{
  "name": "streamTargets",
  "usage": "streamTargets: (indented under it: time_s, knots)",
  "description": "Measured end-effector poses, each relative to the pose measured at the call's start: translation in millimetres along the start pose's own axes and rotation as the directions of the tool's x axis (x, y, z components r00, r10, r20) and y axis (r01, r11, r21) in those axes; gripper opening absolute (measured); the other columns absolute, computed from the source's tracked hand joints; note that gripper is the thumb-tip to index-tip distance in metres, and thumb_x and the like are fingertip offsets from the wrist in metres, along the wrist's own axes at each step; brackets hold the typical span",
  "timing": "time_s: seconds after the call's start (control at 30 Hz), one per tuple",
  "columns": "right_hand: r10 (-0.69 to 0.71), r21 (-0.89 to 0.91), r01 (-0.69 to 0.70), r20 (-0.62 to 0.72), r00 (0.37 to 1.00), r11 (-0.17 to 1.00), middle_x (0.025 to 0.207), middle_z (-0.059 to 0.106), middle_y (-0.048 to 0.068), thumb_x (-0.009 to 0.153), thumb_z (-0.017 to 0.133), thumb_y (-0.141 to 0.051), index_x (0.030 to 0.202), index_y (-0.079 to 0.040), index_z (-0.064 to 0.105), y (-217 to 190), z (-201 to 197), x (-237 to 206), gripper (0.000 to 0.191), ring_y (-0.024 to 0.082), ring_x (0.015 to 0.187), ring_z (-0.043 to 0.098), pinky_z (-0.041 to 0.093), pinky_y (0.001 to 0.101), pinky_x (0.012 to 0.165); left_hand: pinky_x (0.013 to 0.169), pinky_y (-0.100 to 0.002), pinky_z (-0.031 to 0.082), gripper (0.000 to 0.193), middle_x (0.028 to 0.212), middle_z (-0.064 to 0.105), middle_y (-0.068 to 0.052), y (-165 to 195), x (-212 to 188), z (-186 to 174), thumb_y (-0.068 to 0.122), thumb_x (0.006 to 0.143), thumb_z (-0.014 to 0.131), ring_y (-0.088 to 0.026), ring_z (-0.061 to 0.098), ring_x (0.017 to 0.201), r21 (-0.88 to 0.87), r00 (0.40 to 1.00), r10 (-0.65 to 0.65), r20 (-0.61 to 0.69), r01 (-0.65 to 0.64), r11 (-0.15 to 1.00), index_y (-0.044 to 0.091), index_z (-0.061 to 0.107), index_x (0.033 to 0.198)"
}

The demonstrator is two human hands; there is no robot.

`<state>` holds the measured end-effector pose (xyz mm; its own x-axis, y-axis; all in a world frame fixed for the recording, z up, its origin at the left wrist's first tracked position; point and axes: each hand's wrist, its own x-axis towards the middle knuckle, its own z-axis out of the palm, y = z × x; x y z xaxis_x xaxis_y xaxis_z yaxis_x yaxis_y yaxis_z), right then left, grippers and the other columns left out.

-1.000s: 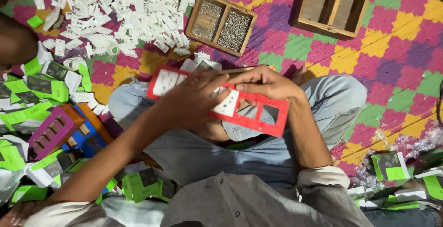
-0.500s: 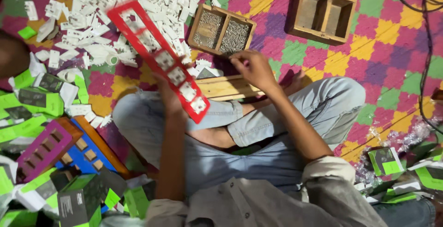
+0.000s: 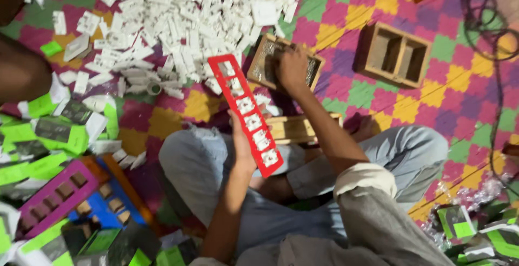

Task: The person sits on a mat and assembles a red plastic electrical socket strip by inserting white socket modules and securing them with screws. They repeatedly pick up screws from a wooden box, place them into the strip, and tighten them by hand.

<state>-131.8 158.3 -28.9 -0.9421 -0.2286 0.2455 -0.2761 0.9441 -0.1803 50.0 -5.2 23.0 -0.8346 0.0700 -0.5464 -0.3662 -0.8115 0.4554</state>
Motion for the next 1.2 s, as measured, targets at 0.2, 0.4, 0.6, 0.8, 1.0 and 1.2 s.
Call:
streamTargets:
  time_s: [0.2, 0.4, 0.6, 0.8, 1.0, 1.2]
  knots:
    - [0.062, 0.091, -0.062, 0.003, 0.998, 0.994, 0.094, 0.072, 0.014, 0.079, 0.075, -0.017, 0.086, -0.014, 0.081, -10, -14, 5, 0.01, 0.04, 0.099, 0.057, 0.047, 0.0479, 0.083, 0.083, -0.036, 0.057, 0.081, 0.123, 0.068, -0.006, 0, 6, 9, 0.075, 0.093, 0.036, -0.019, 0.066, 0.097, 0.019, 0.999, -0.04, 0.006, 0.04, 0.999, 0.01, 0.056, 0.137]
    - [-0.01, -0.108, 0.013, 0.034, 0.999, 0.994, 0.105, 0.072, 0.014, 0.076, 0.072, -0.016, 0.09, -0.007, 0.076, -18, -24, 12, 0.017, 0.037, 0.109, 0.059, 0.046, 0.05, 0.089, 0.077, -0.033, 0.055, 0.081, 0.112, 0.07, -0.008, 1, -1, 10, 0.075, 0.097, 0.035, -0.018, 0.065, 0.087, 0.058, 0.992, 0.013, 0.127, -0.02, 0.998, 0.006, 0.059, 0.134]
    - [-0.101, -0.105, 0.105, 0.045, 0.994, 0.989, 0.104, 0.067, 0.018, 0.082, 0.071, -0.018, 0.1, -0.002, 0.068, -15, -38, 15, 0.025, 0.037, 0.105, 0.059, 0.043, 0.0512, 0.092, 0.067, -0.033, 0.055, 0.083, 0.098, 0.072, -0.009, 2, -3, 18, 0.076, 0.095, 0.034, -0.019, 0.065, 0.079, 0.135, 0.994, -0.013, 0.109, -0.002, 0.991, 0.007, 0.062, 0.13]
    - [0.158, 0.596, -0.115, -0.02, 0.987, 0.795, 0.086, 0.066, 0.02, 0.087, 0.069, -0.01, 0.097, 0.003, 0.061, 4, -65, -9, 0.019, 0.032, 0.08, 0.067, 0.052, 0.0409, 0.074, 0.053, -0.038, 0.057, 0.09, 0.094, 0.071, -0.005, 5, -13, 23, 0.083, 0.086, 0.033, -0.017, 0.066, 0.072, 0.155, 0.982, -0.167, 0.091, 0.152, 0.976, 0.011, 0.064, 0.13]
    - [0.218, 0.858, -0.199, 0.104, 0.97, 0.474, 0.085, 0.074, 0.004, 0.087, 0.074, -0.002, 0.087, -0.001, 0.066, 31, -122, -67, 0.008, 0.008, 0.077, 0.066, 0.055, 0.0236, 0.068, 0.056, -0.04, 0.059, 0.087, 0.096, 0.072, -0.01, -16, -8, 17, 0.08, 0.092, 0.038, -0.024, 0.07, 0.073, 0.041, 0.952, -0.262, 0.156, 0.259, 0.965, 0.008, 0.062, 0.133]
    - [0.176, 0.916, -0.24, 0.191, 0.966, 0.322, 0.097, 0.074, 0.003, 0.097, 0.07, 0.0, 0.109, 0.003, 0.069, 13, -157, -140, 0.013, 0.007, 0.091, 0.069, 0.056, 0.0216, 0.081, 0.063, -0.041, 0.061, 0.084, 0.1, 0.07, -0.01, -41, -8, 11, 0.078, 0.093, 0.043, -0.028, 0.074, 0.083, -0.001, 0.913, -0.326, 0.246, 0.336, 0.942, 0.007, 0.062, 0.132]
